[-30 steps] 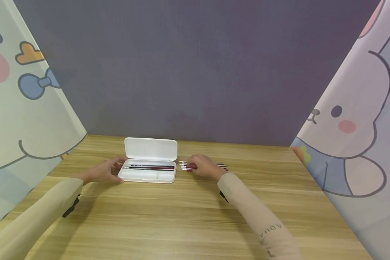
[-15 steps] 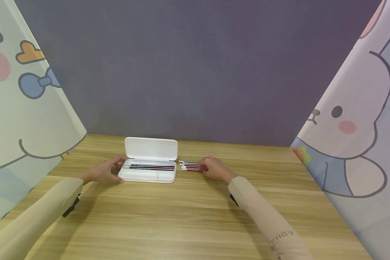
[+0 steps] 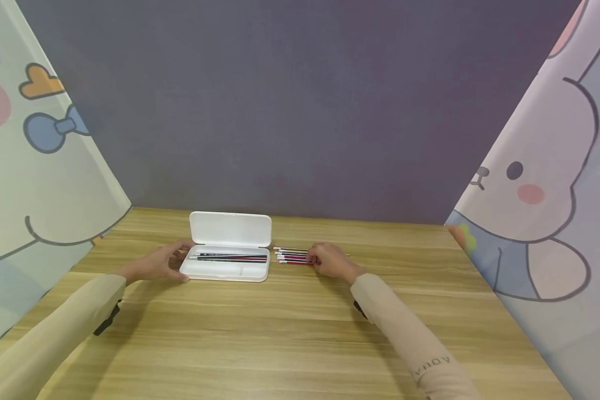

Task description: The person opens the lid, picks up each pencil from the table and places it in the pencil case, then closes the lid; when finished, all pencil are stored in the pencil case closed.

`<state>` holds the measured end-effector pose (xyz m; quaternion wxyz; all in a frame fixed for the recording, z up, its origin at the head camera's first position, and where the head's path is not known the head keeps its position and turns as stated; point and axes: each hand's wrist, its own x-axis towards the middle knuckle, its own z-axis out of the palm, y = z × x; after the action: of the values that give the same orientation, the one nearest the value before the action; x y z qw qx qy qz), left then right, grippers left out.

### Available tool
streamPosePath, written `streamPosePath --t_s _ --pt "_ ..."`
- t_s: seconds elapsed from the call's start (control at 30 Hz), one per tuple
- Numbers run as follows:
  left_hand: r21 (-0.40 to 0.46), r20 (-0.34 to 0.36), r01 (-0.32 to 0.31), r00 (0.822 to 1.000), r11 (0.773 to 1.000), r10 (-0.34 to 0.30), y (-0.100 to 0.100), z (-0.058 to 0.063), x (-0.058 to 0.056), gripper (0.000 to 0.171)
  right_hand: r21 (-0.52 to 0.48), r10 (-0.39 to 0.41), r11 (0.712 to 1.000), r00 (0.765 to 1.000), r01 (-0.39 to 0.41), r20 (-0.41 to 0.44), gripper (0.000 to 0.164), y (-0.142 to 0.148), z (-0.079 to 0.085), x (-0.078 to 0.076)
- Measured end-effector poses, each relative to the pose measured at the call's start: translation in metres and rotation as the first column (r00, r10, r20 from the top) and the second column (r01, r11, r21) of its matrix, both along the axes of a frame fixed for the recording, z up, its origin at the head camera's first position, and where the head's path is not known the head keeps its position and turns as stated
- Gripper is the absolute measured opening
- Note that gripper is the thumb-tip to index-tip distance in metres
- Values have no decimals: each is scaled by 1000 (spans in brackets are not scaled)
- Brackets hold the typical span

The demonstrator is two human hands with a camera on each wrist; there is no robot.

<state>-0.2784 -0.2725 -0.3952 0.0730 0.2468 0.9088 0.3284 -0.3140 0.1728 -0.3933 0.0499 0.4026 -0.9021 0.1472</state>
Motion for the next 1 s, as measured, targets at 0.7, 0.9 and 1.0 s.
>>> streamPosePath --t_s 0.7,0.9,1.0 --pt "-48 1 -27 1000 998 27 -2 2 0 80 36 0 999 1000 0 6 17 -4 2 2" --pt "-56 9 -34 999 998 35 -2 2 0 80 18 16 1000 1000 -16 4 17 -4 3 0" --pt "-59 7 -36 999 998 37 -1 2 -1 80 10 19 1000 1000 -19 12 17 -4 5 -1"
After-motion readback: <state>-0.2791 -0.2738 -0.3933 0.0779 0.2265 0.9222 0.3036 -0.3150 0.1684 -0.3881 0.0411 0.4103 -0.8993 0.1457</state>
